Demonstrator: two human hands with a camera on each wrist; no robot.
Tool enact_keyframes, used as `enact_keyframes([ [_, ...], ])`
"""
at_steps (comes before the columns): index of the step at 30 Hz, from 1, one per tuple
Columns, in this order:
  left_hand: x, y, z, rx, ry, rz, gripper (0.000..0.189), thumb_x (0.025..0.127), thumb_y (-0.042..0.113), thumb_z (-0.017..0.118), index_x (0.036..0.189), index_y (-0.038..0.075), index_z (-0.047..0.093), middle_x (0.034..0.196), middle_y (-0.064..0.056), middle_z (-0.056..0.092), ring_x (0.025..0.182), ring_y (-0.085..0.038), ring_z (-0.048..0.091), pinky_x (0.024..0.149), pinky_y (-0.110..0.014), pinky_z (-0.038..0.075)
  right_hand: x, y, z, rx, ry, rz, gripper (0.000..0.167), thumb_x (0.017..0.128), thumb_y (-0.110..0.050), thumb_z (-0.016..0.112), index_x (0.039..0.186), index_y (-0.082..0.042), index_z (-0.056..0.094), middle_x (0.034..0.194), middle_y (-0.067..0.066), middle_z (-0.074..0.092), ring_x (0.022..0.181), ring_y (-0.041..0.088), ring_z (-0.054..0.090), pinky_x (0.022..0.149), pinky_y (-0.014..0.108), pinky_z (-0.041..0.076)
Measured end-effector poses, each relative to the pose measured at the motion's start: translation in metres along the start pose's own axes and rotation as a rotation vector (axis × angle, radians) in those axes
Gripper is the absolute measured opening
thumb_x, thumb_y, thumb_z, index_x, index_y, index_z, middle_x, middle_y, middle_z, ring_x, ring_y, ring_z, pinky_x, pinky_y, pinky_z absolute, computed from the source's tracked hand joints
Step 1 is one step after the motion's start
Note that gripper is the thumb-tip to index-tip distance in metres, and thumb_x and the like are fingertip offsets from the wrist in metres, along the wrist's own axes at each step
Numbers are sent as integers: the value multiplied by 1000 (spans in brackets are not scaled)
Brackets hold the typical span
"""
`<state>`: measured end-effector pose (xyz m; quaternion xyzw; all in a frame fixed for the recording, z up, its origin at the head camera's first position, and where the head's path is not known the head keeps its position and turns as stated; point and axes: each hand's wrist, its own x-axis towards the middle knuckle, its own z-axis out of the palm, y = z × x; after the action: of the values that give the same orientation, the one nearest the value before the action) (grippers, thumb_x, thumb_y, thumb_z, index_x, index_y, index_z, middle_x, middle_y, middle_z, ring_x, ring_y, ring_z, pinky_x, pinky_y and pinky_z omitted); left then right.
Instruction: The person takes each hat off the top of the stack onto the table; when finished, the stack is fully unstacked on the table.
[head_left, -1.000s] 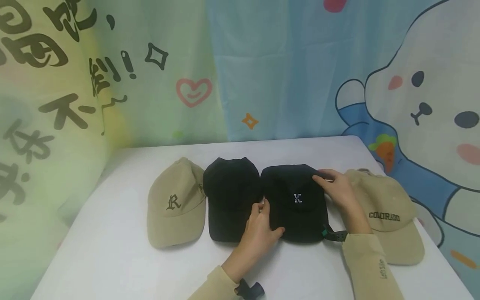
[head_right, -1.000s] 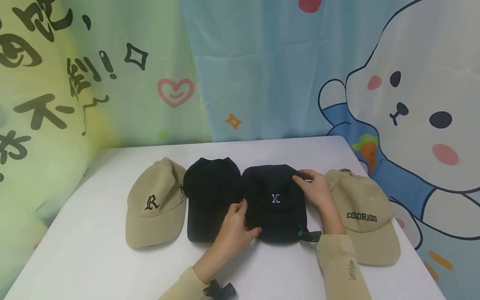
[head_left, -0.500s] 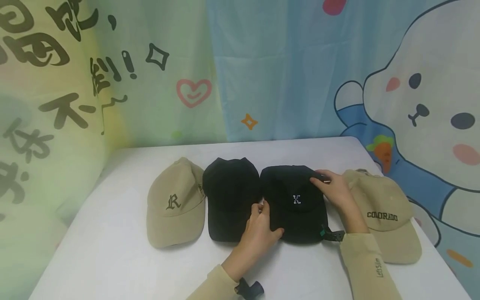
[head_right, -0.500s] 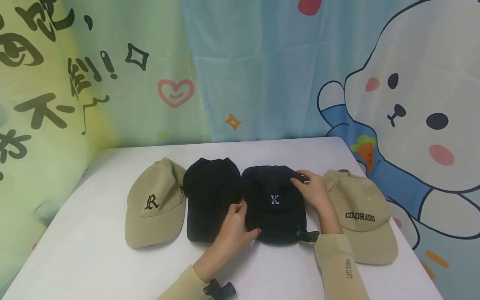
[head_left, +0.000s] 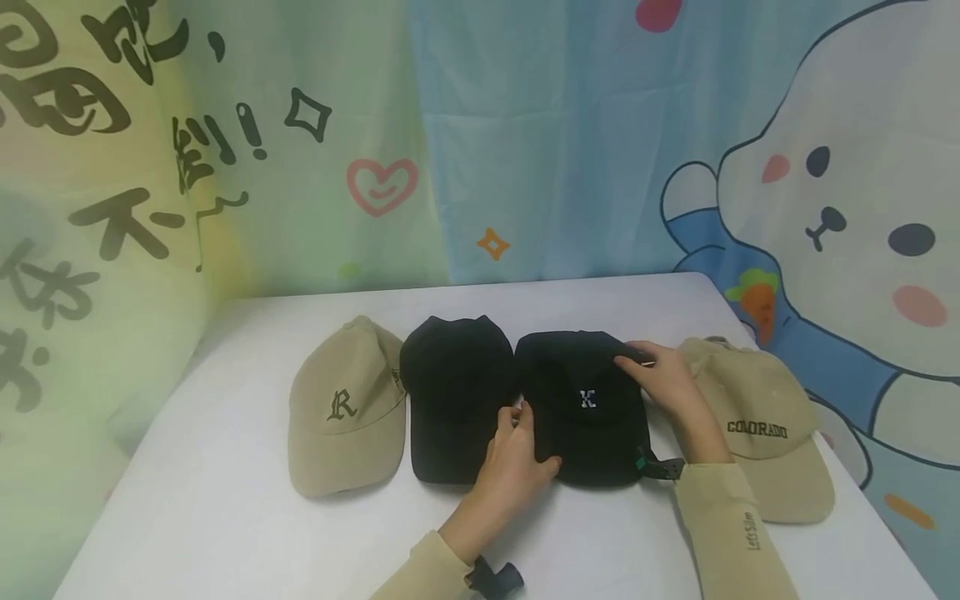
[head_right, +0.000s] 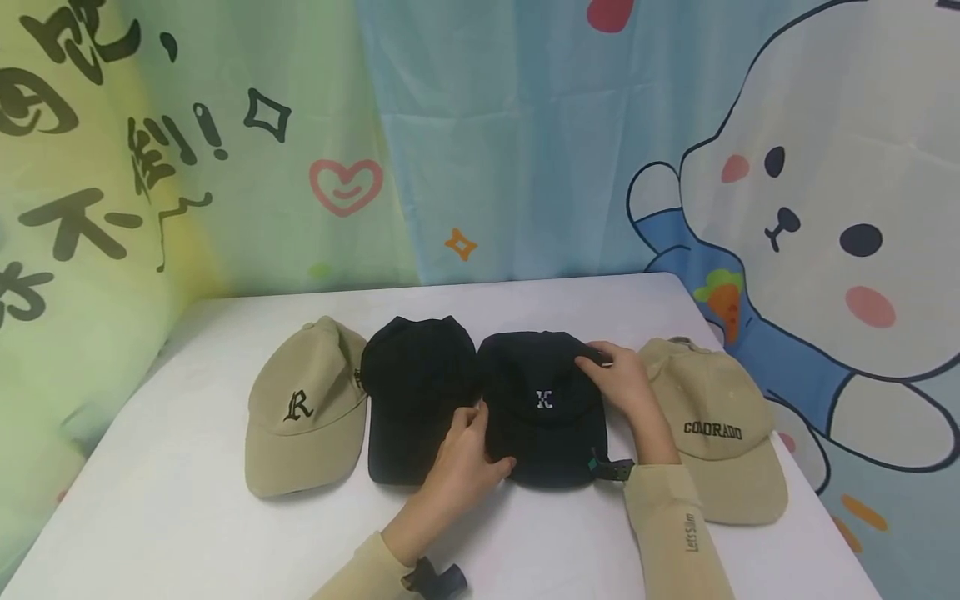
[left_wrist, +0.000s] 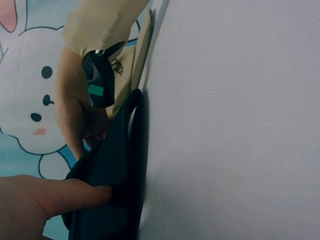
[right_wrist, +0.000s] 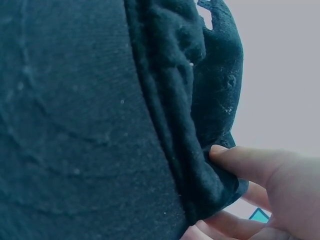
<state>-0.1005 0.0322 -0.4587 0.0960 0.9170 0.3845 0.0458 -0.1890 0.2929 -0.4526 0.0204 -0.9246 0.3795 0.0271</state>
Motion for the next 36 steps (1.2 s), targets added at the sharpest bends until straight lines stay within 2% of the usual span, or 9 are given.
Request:
enact_keyframes([
  [9,0,0,1,-12,-1,5,88,79,19,83,153,9,37,138,-15,41,97,-32,60,78,-42,53,0,0,2,18,19,3,46,99,-27,62,130,7,58,127,30,58,110,48,57,92,56,46],
  [25,0,-1,1,0,-18,13,83,81,17,83,150,3,40,138,-18,41,96,-30,61,81,-40,54,0,-1,3,1,6,38,51,99,-33,61,131,7,58,127,31,58,111,47,57,93,57,45],
  [31,-1,-1,1,26,4,34,81,80,16,83,148,-1,41,138,-20,41,102,-33,60,85,-43,53,0,-2,4,-12,5,47,52,99,-33,61,131,8,57,129,31,57,112,47,57,94,57,45],
  [36,-2,-1,3,81,29,80,78,79,15,84,144,-5,45,139,-25,41,115,-36,57,92,-43,50,0,-2,5,-12,16,41,51,98,-30,63,130,9,58,128,32,57,113,48,56,94,57,45],
])
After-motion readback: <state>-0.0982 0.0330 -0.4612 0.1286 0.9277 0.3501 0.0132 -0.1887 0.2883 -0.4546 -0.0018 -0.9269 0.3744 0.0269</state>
